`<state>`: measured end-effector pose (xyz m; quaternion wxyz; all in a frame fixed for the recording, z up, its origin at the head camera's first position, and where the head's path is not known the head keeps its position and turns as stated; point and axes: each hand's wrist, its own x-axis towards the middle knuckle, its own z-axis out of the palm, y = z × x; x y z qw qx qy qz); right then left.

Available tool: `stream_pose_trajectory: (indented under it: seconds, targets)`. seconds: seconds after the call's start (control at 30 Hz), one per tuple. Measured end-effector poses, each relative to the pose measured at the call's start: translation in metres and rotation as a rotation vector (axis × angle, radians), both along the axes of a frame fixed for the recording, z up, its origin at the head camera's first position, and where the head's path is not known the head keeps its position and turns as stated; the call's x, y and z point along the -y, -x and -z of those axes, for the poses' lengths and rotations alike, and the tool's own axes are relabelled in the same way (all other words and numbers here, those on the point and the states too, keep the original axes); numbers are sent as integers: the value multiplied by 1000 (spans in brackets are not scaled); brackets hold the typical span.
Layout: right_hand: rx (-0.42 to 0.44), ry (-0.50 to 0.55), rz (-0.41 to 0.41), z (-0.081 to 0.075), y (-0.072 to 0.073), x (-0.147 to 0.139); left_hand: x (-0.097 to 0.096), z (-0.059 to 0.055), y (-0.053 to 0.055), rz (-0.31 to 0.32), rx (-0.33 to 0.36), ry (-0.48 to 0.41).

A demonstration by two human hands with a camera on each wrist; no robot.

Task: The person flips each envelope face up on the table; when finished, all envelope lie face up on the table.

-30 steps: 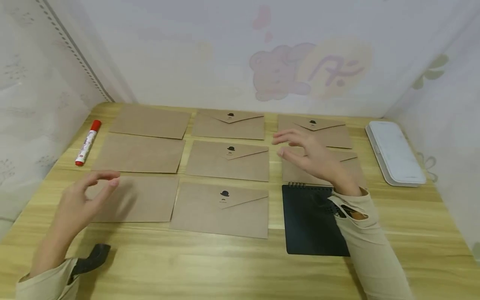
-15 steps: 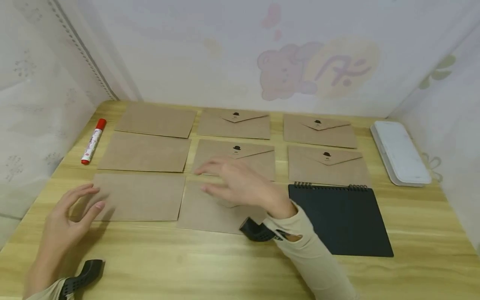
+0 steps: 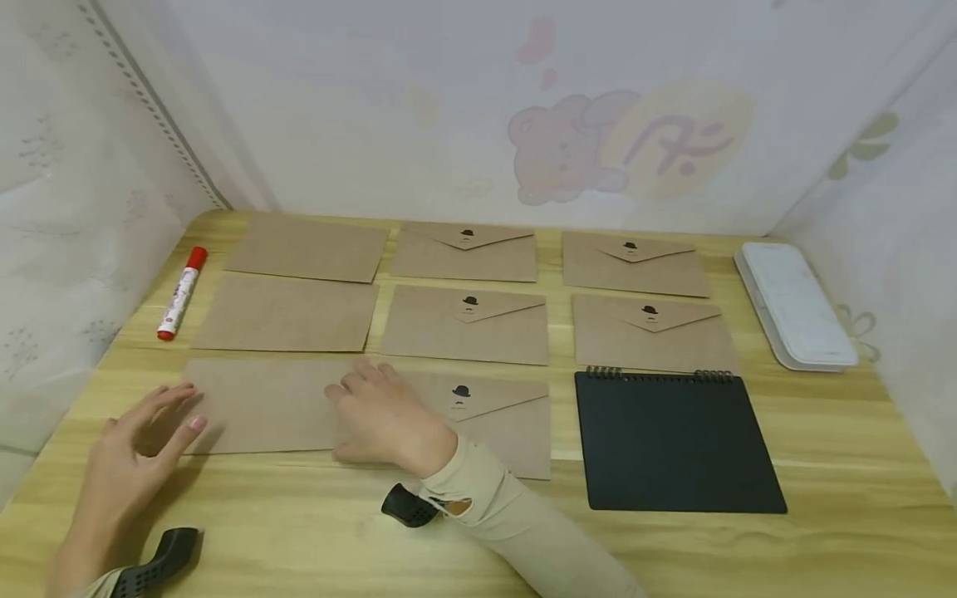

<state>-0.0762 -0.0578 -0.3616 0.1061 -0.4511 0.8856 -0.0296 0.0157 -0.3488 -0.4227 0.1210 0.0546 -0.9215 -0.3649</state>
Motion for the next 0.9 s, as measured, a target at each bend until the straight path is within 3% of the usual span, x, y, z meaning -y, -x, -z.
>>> stream_pose_trajectory:
  seconds: [0.17,0.53,0.7,0.9]
  targets:
    - [-40,-8,-31,4,-6,6,3,1,-2,-28,19,43]
    - [-17,50,-96,-1,-5,4,3,-2,3,10,-5,10]
    - [-37,137,-55,-1,-1,4,8,-5,0,67,10,-61]
    - [-20,245,19,-1,3,5,11,-10,-10,117,16,-184]
